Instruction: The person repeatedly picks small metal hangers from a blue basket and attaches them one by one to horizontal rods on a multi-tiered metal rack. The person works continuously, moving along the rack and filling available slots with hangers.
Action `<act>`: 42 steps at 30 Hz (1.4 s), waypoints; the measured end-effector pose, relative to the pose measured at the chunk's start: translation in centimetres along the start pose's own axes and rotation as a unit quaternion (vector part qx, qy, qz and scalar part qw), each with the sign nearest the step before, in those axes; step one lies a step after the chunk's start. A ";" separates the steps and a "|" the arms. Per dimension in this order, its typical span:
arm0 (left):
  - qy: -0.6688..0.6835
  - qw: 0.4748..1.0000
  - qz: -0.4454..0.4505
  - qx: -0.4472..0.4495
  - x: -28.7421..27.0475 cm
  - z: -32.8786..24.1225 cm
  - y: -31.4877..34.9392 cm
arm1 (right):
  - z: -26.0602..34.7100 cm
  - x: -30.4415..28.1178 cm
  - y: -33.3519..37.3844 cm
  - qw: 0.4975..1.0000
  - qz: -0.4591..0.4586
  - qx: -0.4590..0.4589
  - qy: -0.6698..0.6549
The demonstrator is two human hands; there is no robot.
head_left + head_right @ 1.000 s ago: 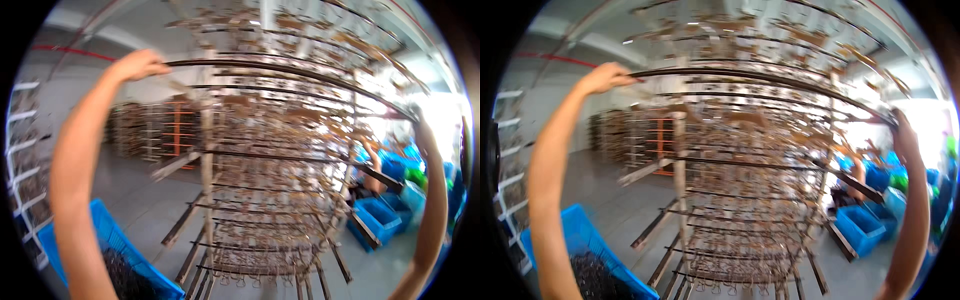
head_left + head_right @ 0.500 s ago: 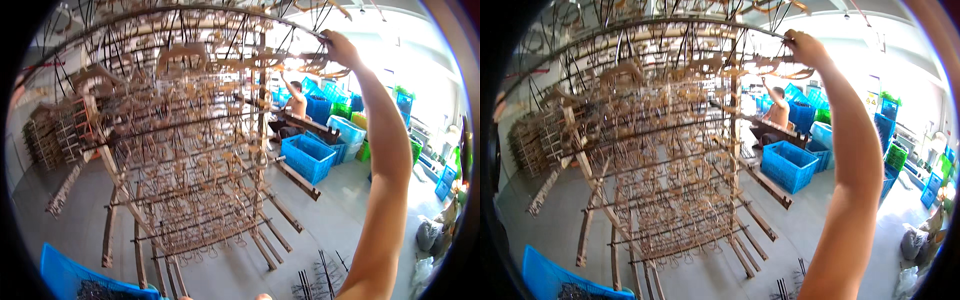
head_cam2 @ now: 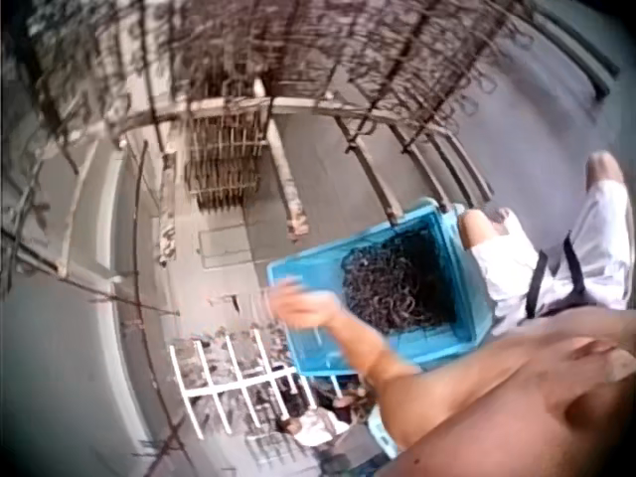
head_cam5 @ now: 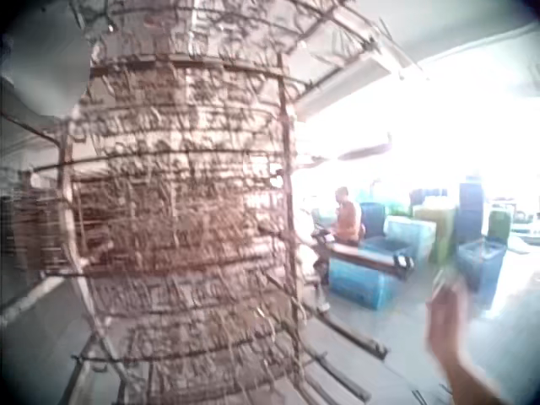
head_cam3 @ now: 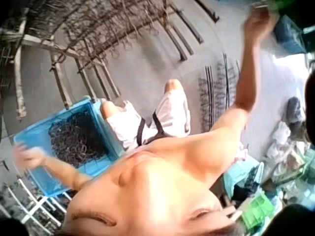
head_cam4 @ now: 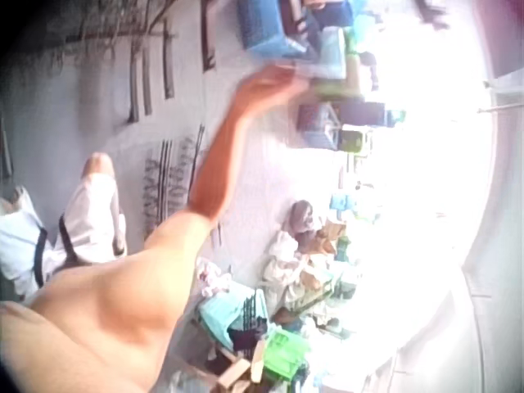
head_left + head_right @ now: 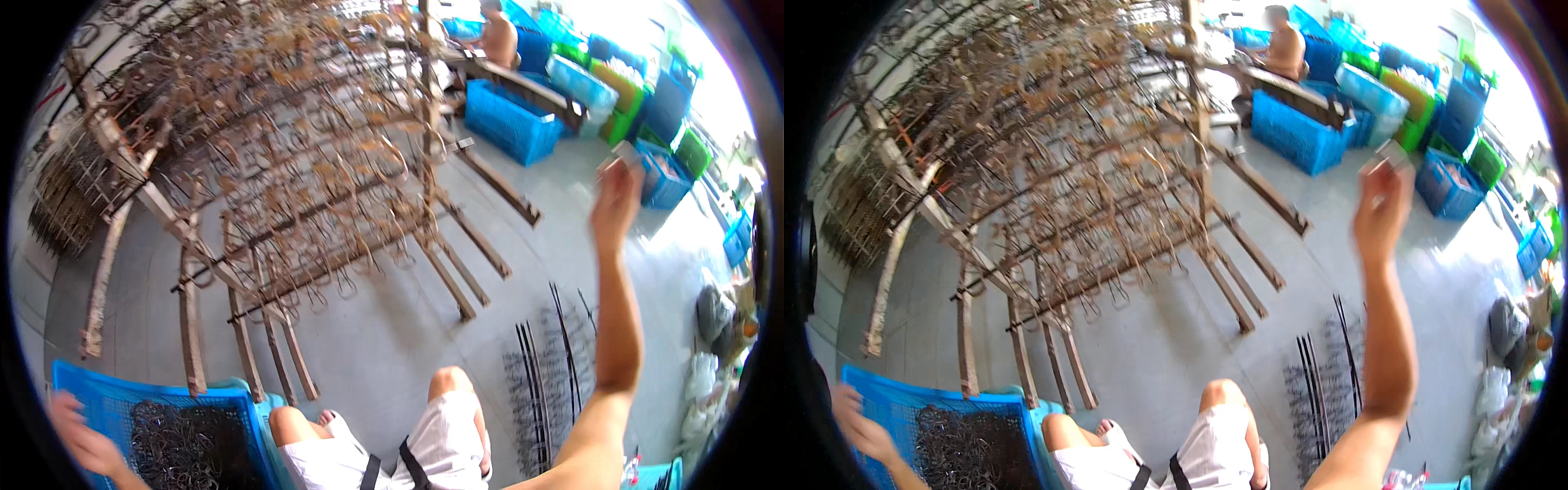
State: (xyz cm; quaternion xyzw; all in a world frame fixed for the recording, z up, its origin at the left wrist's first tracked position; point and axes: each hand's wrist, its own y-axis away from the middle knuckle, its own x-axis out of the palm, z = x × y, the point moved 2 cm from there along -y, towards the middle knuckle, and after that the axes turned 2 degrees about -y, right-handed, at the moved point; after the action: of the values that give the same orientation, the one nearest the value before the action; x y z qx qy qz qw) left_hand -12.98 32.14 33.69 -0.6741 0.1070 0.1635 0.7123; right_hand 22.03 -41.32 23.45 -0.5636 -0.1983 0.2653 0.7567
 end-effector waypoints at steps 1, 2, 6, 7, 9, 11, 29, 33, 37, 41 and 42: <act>0.053 0.994 0.092 -0.039 2.9 -3.3 5.1 | 5.4 0.7 5.2 0.991 0.090 0.017 0.101; 0.136 0.985 0.105 -0.021 5.1 -7.1 7.8 | 6.5 -0.5 10.2 0.976 0.199 0.074 0.047; 0.333 0.825 0.402 -0.215 11.1 -17.2 20.5 | 2.1 -17.1 35.3 0.765 0.268 0.573 0.123; 0.339 0.780 0.425 -0.312 11.5 -19.3 23.4 | 2.8 -21.7 40.8 0.728 0.339 0.542 0.247; 0.438 0.709 0.391 -0.390 11.7 -23.0 27.7 | 5.3 -28.9 48.0 0.518 0.483 0.632 0.314; 0.485 0.633 0.436 -0.418 11.2 -28.9 28.7 | 7.6 -35.7 53.1 0.279 0.478 0.786 0.276; 0.415 0.598 0.660 -0.185 14.1 -40.6 26.7 | 11.2 -56.3 63.3 0.351 0.339 0.738 0.466; 0.422 0.605 0.646 -0.194 13.1 -40.5 26.5 | 13.2 -56.3 58.6 0.445 0.352 0.719 0.401; 0.427 0.609 0.640 -0.191 12.6 -40.4 26.1 | 14.9 -57.0 57.0 0.418 0.351 0.770 0.329; 0.469 0.581 0.639 -0.187 12.8 -41.2 26.1 | 13.3 -55.1 52.8 0.422 0.311 0.769 0.366; 0.479 0.571 0.639 -0.191 12.6 -41.4 26.1 | 13.7 -54.3 51.3 0.428 0.311 0.751 0.395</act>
State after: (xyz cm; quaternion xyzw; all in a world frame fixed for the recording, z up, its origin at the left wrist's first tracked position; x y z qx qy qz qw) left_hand -8.37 -6.95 2.01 -0.5310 0.8015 0.2461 0.1227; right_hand -37.70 -53.51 -21.80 0.1612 0.5886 0.2755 0.7428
